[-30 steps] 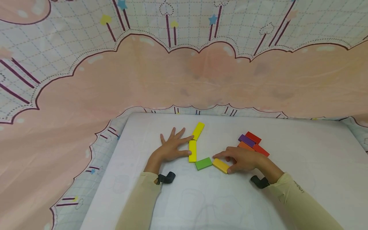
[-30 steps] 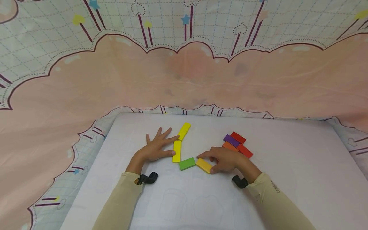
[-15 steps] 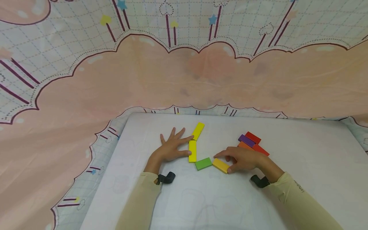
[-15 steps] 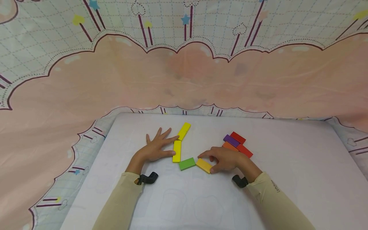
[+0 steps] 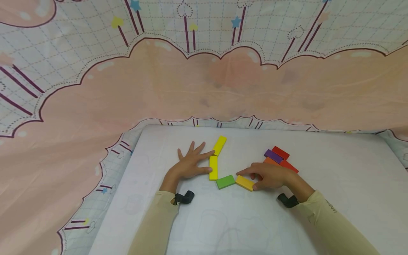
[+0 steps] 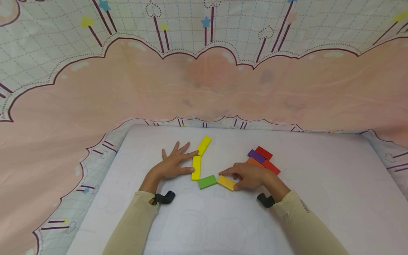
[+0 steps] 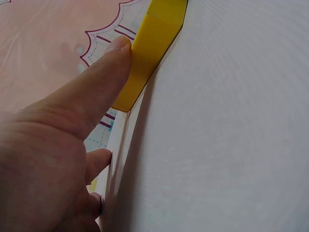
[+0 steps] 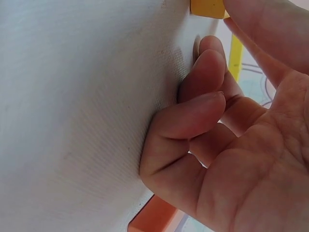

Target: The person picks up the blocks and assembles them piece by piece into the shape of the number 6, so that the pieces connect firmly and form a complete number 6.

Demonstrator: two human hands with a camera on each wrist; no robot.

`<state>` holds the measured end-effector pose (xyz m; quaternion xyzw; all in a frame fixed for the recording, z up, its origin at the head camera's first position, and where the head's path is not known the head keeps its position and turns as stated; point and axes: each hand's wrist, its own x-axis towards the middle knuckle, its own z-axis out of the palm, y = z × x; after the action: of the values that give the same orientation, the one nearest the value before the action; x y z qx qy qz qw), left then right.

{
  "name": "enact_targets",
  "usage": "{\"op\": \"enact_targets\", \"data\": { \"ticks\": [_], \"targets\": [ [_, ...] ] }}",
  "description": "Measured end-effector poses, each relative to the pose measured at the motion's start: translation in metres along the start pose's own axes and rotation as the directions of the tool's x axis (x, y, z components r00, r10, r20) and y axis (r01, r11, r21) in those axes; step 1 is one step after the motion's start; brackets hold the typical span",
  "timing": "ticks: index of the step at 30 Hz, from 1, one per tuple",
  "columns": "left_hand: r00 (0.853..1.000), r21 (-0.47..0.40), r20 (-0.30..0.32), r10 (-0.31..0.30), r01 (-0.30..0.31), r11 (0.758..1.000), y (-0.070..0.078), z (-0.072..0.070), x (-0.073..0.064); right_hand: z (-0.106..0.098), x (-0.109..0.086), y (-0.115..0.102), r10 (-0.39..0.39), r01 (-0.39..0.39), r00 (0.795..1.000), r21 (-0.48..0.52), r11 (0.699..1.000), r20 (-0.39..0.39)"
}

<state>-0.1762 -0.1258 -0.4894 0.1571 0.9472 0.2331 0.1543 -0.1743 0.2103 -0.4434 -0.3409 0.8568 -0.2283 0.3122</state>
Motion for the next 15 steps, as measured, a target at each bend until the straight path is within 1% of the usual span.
{"op": "enact_targets", "data": {
  "ticks": [15],
  "targets": [
    [1.000,0.001,-0.001,0.004,-0.004,1.000,-0.0007,0.0002,0.0001,-0.0008,0.0001,0.0001,0.010,-0.010,1.000,0.004,1.000,0.018]
  ]
}}
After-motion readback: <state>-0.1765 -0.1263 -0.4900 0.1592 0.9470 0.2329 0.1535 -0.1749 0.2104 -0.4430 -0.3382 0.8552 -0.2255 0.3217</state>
